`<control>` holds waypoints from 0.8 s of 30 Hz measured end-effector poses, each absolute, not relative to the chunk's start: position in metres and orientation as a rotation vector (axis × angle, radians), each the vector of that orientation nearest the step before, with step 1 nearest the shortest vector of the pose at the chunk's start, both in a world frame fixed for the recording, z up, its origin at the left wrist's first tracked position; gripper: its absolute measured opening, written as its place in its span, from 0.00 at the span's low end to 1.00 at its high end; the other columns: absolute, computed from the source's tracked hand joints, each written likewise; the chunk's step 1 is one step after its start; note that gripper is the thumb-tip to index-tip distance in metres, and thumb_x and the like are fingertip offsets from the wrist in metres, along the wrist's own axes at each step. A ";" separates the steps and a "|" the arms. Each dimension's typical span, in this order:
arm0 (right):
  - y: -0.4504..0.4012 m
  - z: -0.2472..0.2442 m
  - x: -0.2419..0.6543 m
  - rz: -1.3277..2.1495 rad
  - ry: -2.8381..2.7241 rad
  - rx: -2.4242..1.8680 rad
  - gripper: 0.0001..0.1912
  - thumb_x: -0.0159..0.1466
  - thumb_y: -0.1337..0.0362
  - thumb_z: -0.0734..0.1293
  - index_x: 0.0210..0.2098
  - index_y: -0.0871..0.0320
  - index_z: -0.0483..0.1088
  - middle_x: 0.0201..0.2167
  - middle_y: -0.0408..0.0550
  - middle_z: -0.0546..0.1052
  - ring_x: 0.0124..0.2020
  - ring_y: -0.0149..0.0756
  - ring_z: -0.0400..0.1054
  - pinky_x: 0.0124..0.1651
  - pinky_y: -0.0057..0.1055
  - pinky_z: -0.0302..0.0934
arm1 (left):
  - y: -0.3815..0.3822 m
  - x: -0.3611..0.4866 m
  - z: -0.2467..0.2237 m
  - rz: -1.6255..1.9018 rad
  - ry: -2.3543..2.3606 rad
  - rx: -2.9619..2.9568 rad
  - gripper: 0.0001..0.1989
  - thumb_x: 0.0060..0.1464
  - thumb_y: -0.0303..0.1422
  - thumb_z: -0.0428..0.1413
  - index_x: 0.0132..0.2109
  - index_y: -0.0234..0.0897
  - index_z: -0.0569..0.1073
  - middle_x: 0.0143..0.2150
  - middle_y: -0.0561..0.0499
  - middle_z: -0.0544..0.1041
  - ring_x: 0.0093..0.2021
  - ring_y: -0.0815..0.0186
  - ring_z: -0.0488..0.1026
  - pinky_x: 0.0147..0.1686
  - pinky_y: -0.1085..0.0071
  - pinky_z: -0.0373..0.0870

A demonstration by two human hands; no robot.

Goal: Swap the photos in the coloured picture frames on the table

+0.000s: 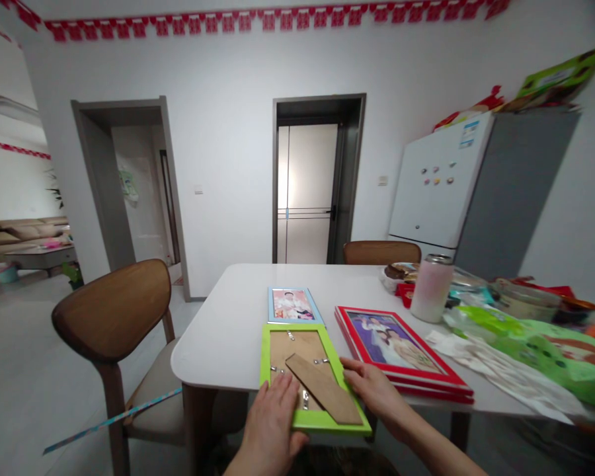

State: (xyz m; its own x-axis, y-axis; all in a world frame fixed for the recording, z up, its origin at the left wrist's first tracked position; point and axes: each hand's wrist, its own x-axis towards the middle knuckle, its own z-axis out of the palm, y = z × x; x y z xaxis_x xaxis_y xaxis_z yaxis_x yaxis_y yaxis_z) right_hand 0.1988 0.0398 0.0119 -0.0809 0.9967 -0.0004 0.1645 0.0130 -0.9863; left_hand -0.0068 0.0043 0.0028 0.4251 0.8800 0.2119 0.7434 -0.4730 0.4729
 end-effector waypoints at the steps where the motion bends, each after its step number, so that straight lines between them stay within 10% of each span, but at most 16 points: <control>1: 0.041 0.011 0.199 1.074 -1.473 -1.333 0.19 0.48 0.65 0.59 0.39 0.60 0.70 0.35 0.48 0.76 0.33 0.38 0.69 0.36 0.31 0.61 | 0.004 -0.006 0.005 0.589 1.387 2.382 0.33 0.36 0.26 0.56 0.54 0.35 0.59 0.56 0.42 0.58 0.57 0.56 0.52 0.55 0.56 0.46; 12: 0.061 0.005 0.193 0.256 -2.013 -1.689 0.17 0.49 0.68 0.59 0.38 0.62 0.71 0.36 0.55 0.73 0.37 0.39 0.67 0.40 0.29 0.56 | 0.006 -0.019 0.003 0.626 1.354 2.410 0.14 0.40 0.30 0.57 0.38 0.38 0.67 0.52 0.47 0.65 0.54 0.61 0.57 0.55 0.55 0.41; 24: 0.081 0.005 0.172 0.035 -2.131 -1.763 0.14 0.53 0.69 0.56 0.29 0.61 0.73 0.33 0.53 0.70 0.33 0.34 0.64 0.37 0.25 0.54 | 0.002 -0.017 0.007 0.714 1.418 2.327 0.21 0.41 0.33 0.56 0.45 0.40 0.63 0.42 0.53 0.70 0.45 0.64 0.64 0.54 0.60 0.44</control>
